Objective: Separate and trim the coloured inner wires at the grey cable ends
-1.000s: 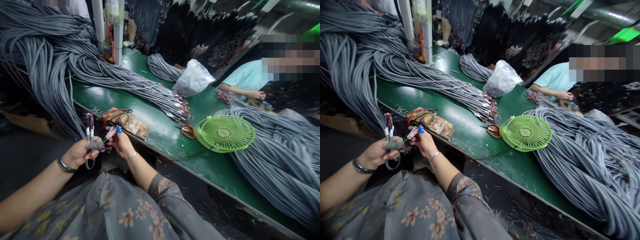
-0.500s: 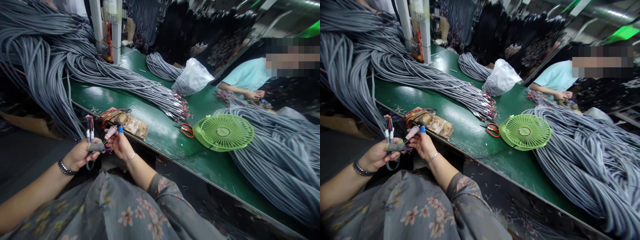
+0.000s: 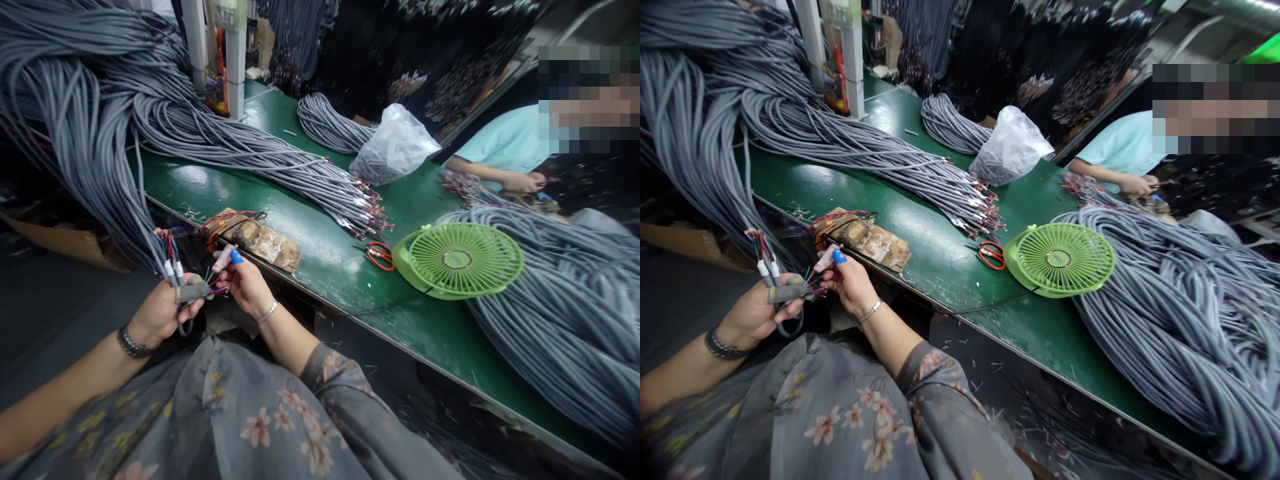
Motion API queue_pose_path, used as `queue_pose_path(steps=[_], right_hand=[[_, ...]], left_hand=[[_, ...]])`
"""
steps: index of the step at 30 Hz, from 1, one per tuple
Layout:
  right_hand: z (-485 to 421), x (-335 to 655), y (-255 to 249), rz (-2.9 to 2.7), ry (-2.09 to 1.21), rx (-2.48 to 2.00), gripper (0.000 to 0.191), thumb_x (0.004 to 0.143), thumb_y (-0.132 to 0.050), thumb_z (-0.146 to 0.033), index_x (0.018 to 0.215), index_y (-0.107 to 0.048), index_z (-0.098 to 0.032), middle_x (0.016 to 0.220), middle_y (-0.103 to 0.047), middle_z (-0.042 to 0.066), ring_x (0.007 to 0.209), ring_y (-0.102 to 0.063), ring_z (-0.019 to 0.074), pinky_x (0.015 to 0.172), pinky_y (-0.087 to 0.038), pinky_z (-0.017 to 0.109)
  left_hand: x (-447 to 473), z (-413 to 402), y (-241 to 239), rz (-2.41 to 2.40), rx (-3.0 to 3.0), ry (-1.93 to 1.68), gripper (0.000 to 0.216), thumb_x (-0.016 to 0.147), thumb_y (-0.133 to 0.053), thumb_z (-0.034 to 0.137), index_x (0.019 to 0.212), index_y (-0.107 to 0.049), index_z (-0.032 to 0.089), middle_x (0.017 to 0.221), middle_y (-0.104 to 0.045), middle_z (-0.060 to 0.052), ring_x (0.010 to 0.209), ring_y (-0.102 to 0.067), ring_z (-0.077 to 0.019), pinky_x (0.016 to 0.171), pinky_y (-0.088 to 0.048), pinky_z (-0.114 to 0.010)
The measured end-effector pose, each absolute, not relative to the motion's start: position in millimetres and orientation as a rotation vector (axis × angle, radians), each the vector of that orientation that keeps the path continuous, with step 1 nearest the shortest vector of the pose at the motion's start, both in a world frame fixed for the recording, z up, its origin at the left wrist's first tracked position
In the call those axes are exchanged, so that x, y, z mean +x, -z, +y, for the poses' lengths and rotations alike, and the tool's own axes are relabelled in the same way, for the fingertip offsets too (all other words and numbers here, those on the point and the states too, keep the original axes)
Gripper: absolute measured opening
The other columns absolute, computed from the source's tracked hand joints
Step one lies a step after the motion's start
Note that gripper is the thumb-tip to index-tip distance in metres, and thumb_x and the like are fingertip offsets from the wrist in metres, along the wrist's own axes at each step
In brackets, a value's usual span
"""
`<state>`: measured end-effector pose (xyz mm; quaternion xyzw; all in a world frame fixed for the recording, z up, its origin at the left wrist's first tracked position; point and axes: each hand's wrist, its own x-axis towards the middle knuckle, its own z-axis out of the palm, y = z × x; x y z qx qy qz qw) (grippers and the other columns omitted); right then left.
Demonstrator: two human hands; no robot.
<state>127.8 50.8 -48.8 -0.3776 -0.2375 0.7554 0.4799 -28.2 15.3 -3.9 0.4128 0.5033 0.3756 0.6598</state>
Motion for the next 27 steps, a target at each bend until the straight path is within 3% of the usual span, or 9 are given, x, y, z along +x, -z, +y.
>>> queue_pose_path(steps=[7, 12, 18, 27], right_hand=[[49.7, 129.4, 47.2, -0.570, -1.843, -0.907, 0.038, 0.084, -0.086, -0.050, 0.077, -0.066, -0.019, 0.066, -0.064, -0.002, 0.057, -0.054, 0.0093, 0.055, -0.050, 0.020], [52.9, 131.4, 49.1, -0.591, -1.874, -0.848, 0.027, 0.094, -0.077, -0.042, 0.084, -0.072, -0.018, 0.076, -0.073, 0.001, 0.061, -0.057, 0.0101, 0.059, -0.054, 0.021], [60.4, 128.3, 59.0, -0.656, -1.957, -0.777, 0.045, 0.103, -0.065, -0.060, 0.092, -0.075, -0.017, 0.093, -0.078, 0.007, 0.069, -0.063, 0.0125, 0.071, -0.060, 0.027], [63.8, 119.2, 74.1, -0.662, -1.867, -0.724, 0.063, 0.100, -0.055, -0.076, 0.096, -0.078, -0.018, 0.090, -0.077, 0.007, 0.073, -0.064, 0.0150, 0.070, -0.059, 0.028]], left_hand=[[-26.3, 17.6, 5.1, 1.123, 0.909, -0.848, 0.044, 0.052, -0.091, 0.046, 0.047, -0.057, 0.019, 0.037, -0.051, 0.003, 0.030, -0.028, -0.0019, 0.035, -0.018, -0.016], [-26.4, 17.6, 2.3, 1.101, 0.890, -0.838, 0.041, 0.051, -0.091, 0.043, 0.047, -0.058, 0.019, 0.036, -0.051, 0.002, 0.030, -0.028, -0.0020, 0.035, -0.017, -0.016], [-27.8, 19.6, 3.9, 1.081, 0.811, -0.827, 0.037, 0.049, -0.092, 0.040, 0.052, -0.062, 0.019, 0.034, -0.049, 0.004, 0.029, -0.029, -0.0023, 0.035, -0.021, -0.016], [-31.9, 24.9, 13.2, 0.991, 0.769, -0.779, 0.037, 0.054, -0.091, 0.039, 0.056, -0.060, 0.020, 0.034, -0.046, 0.006, 0.030, -0.025, -0.0025, 0.036, -0.021, -0.017]])
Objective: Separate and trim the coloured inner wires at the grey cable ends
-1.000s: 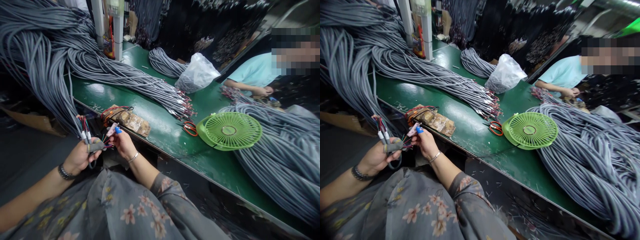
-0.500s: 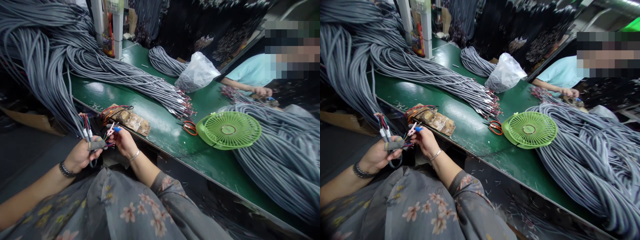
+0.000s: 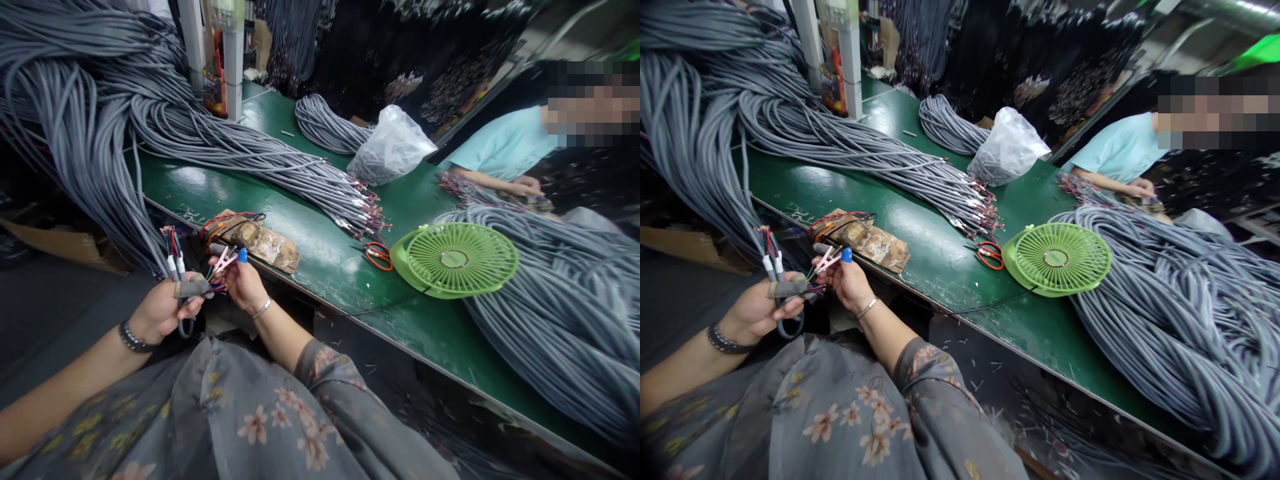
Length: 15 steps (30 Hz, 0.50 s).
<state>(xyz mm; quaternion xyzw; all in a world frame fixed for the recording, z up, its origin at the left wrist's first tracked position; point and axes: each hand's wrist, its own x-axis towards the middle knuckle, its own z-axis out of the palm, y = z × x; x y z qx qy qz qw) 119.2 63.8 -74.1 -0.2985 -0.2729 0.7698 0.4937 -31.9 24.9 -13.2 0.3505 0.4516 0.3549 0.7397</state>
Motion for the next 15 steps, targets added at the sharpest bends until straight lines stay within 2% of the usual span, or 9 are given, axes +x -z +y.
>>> queue_pose_path(steps=[5, 15], right_hand=[[64.0, 117.5, 68.2, -0.558, -1.908, -0.725, 0.053, 0.104, -0.059, -0.066, 0.103, -0.078, -0.017, 0.086, -0.074, 0.006, 0.068, -0.061, 0.0138, 0.064, -0.056, 0.025], [63.6, 112.2, 51.7, -0.280, -1.937, -0.772, 0.048, 0.098, -0.073, -0.061, 0.080, -0.070, -0.017, 0.064, -0.065, -0.001, 0.053, -0.054, 0.0102, 0.053, -0.051, 0.020]], left_hand=[[-33.1, 25.3, 13.7, 0.995, 0.754, -0.773, 0.033, 0.053, -0.091, 0.036, 0.057, -0.063, 0.019, 0.034, -0.046, 0.006, 0.029, -0.026, -0.0023, 0.036, -0.022, -0.017], [-33.0, 26.9, 14.7, 0.981, 0.750, -0.759, 0.041, 0.052, -0.096, 0.039, 0.055, -0.060, 0.019, 0.035, -0.046, 0.006, 0.029, -0.026, -0.0015, 0.036, -0.022, -0.016]])
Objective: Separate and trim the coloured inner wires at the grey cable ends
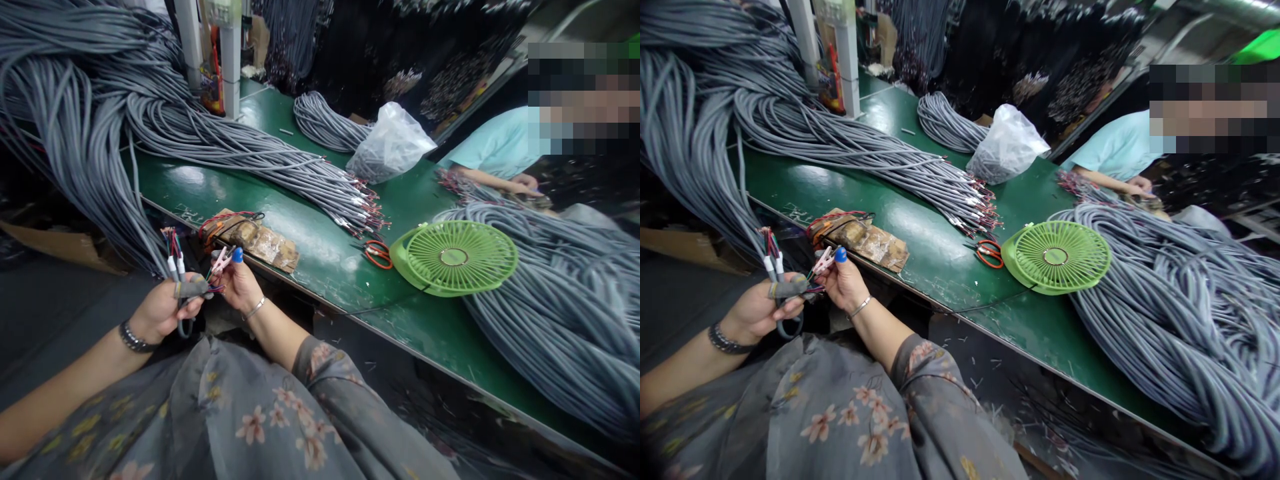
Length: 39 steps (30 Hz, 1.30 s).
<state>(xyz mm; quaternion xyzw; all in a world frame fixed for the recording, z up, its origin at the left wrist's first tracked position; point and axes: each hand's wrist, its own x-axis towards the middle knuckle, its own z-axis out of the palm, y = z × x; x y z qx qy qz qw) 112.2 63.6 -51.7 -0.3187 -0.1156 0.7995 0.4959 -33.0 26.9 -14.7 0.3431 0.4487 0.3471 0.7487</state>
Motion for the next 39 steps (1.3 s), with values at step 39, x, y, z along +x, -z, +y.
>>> queue_pose_path(steps=[39], right_hand=[[52.1, 128.4, 61.6, -0.576, -1.784, -0.838, 0.028, 0.090, -0.082, -0.046, 0.085, -0.072, -0.020, 0.068, -0.064, -0.002, 0.061, -0.053, 0.0124, 0.060, -0.051, 0.024]], left_hand=[[-14.6, -3.8, -1.4, 1.285, 0.948, -1.032, 0.033, 0.055, -0.087, 0.042, 0.050, -0.063, 0.021, 0.042, -0.057, 0.002, 0.030, -0.037, -0.0058, 0.034, -0.025, -0.019]])
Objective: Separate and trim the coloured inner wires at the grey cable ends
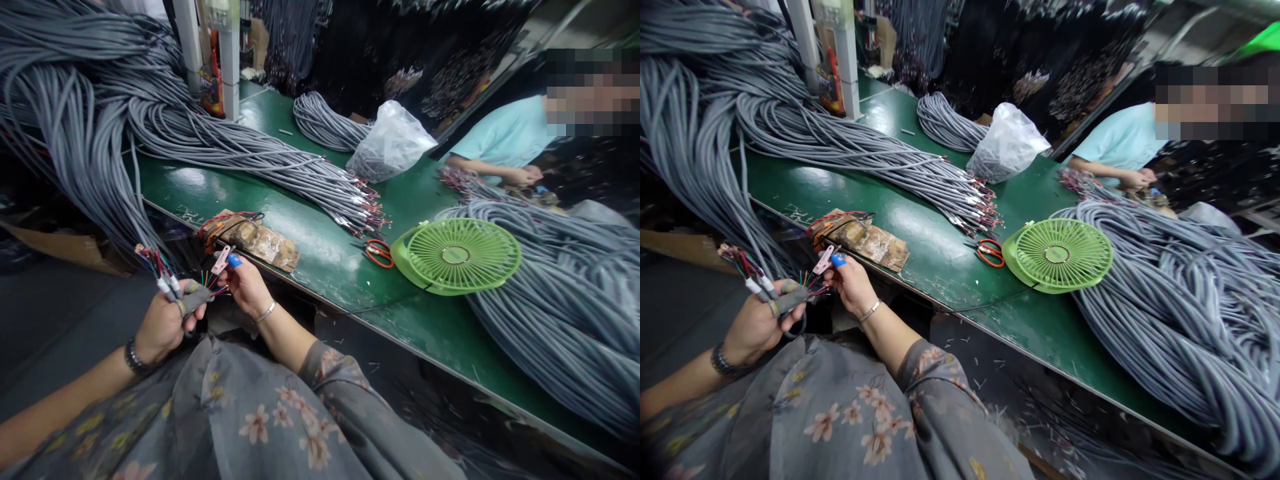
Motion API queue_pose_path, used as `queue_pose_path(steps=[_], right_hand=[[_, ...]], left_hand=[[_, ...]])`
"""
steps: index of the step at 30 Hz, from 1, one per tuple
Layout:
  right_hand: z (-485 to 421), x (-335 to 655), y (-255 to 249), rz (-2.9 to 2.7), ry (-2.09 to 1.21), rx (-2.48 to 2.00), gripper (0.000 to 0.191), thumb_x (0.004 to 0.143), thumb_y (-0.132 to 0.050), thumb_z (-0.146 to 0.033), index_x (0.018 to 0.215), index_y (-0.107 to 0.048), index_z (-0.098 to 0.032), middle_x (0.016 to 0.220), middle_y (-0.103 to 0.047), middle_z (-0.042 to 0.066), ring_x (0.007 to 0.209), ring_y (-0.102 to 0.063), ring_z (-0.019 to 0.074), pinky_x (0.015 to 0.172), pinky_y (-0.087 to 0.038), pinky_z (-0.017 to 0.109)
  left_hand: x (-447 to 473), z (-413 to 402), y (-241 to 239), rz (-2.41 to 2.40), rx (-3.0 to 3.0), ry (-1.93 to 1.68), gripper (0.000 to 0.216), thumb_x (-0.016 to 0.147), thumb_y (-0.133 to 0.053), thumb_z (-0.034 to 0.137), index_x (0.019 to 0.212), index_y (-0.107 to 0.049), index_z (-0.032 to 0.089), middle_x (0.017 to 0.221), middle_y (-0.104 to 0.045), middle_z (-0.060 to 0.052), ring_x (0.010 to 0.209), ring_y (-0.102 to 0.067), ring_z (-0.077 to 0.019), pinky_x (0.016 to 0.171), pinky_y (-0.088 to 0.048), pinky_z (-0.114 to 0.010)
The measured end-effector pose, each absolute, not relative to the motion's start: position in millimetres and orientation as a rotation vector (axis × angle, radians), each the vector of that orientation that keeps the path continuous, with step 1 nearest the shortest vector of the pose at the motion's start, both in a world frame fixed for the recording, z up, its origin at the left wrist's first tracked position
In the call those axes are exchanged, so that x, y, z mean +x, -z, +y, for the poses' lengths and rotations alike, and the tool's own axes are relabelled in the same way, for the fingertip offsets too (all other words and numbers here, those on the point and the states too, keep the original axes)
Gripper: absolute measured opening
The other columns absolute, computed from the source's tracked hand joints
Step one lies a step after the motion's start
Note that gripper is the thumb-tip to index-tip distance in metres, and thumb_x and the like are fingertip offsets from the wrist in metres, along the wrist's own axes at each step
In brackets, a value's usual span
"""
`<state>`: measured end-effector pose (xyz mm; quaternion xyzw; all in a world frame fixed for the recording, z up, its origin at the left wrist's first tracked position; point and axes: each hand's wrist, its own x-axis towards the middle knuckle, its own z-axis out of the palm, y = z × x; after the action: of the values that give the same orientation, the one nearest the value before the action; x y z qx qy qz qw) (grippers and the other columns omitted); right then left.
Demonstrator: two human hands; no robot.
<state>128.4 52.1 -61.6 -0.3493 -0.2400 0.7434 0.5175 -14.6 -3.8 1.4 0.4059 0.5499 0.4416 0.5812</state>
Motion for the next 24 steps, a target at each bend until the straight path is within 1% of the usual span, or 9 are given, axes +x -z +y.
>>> queue_pose_path(steps=[4, 6, 9, 12, 15, 18, 21, 24], right_hand=[[52.7, 128.2, 71.9, -0.709, -1.528, -0.934, 0.039, 0.087, -0.081, -0.056, 0.072, -0.069, -0.022, 0.066, -0.065, -0.002, 0.062, -0.052, 0.0134, 0.063, -0.049, 0.026], [55.0, 127.4, 74.7, -0.731, -1.472, -0.955, 0.043, 0.087, -0.081, -0.060, 0.069, -0.068, -0.023, 0.062, -0.062, -0.003, 0.062, -0.052, 0.0137, 0.063, -0.048, 0.026], [59.2, 124.8, 72.6, -0.663, -1.641, -0.885, 0.044, 0.087, -0.080, -0.063, 0.075, -0.071, -0.022, 0.062, -0.064, -0.002, 0.062, -0.055, 0.0149, 0.063, -0.050, 0.027], [62.0, 121.9, 66.0, -0.550, -1.806, -0.796, 0.042, 0.088, -0.082, -0.061, 0.081, -0.073, -0.021, 0.066, -0.067, -0.001, 0.064, -0.058, 0.0155, 0.066, -0.055, 0.028], [62.3, 119.9, 62.2, -0.453, -1.812, -0.785, 0.036, 0.091, -0.082, -0.053, 0.080, -0.072, -0.020, 0.069, -0.068, 0.000, 0.068, -0.061, 0.0155, 0.069, -0.056, 0.027], [61.2, 119.0, 62.8, -0.415, -1.798, -0.804, 0.033, 0.094, -0.081, -0.050, 0.084, -0.073, -0.020, 0.073, -0.070, 0.001, 0.071, -0.063, 0.0157, 0.071, -0.057, 0.027], [59.9, 119.3, 64.2, -0.450, -1.842, -0.799, 0.039, 0.097, -0.075, -0.057, 0.090, -0.074, -0.019, 0.077, -0.072, 0.003, 0.073, -0.065, 0.0167, 0.068, -0.056, 0.027], [59.0, 121.0, 63.7, -0.483, -1.923, -0.774, 0.049, 0.099, -0.067, -0.067, 0.088, -0.073, -0.019, 0.081, -0.074, 0.005, 0.074, -0.067, 0.0175, 0.066, -0.058, 0.028]], left_hand=[[-13.8, 1.3, -0.5, 1.263, 0.877, -1.036, 0.030, 0.053, -0.085, 0.038, 0.049, -0.062, 0.020, 0.041, -0.056, 0.002, 0.031, -0.036, -0.0052, 0.034, -0.024, -0.019], [-13.6, 3.1, 0.2, 1.245, 0.867, -1.030, 0.030, 0.054, -0.085, 0.037, 0.049, -0.061, 0.020, 0.041, -0.055, 0.002, 0.031, -0.036, -0.0052, 0.035, -0.025, -0.019], [-12.9, 4.0, 1.6, 1.242, 0.864, -1.025, 0.031, 0.054, -0.086, 0.037, 0.051, -0.062, 0.019, 0.042, -0.055, 0.002, 0.032, -0.036, -0.0048, 0.035, -0.025, -0.019], [-12.1, 4.1, 3.7, 1.242, 0.862, -1.021, 0.033, 0.054, -0.087, 0.039, 0.052, -0.062, 0.019, 0.043, -0.056, 0.002, 0.033, -0.037, -0.0047, 0.036, -0.024, -0.018], [-11.8, 5.0, 6.7, 1.242, 0.869, -1.011, 0.034, 0.055, -0.087, 0.039, 0.051, -0.060, 0.019, 0.044, -0.057, 0.002, 0.033, -0.037, -0.0047, 0.036, -0.024, -0.018], [-11.9, 5.5, 10.0, 1.255, 0.881, -0.996, 0.034, 0.057, -0.086, 0.039, 0.048, -0.059, 0.019, 0.043, -0.057, 0.001, 0.033, -0.037, -0.0052, 0.036, -0.023, -0.019], [-12.7, 3.5, 11.7, 1.267, 0.895, -1.017, 0.033, 0.059, -0.085, 0.039, 0.049, -0.059, 0.020, 0.043, -0.056, 0.001, 0.033, -0.037, -0.0057, 0.036, -0.023, -0.020], [-14.1, -2.0, 10.3, 1.266, 0.929, -1.061, 0.031, 0.061, -0.084, 0.039, 0.051, -0.061, 0.020, 0.045, -0.057, 0.001, 0.034, -0.038, -0.0060, 0.037, -0.026, -0.020]])
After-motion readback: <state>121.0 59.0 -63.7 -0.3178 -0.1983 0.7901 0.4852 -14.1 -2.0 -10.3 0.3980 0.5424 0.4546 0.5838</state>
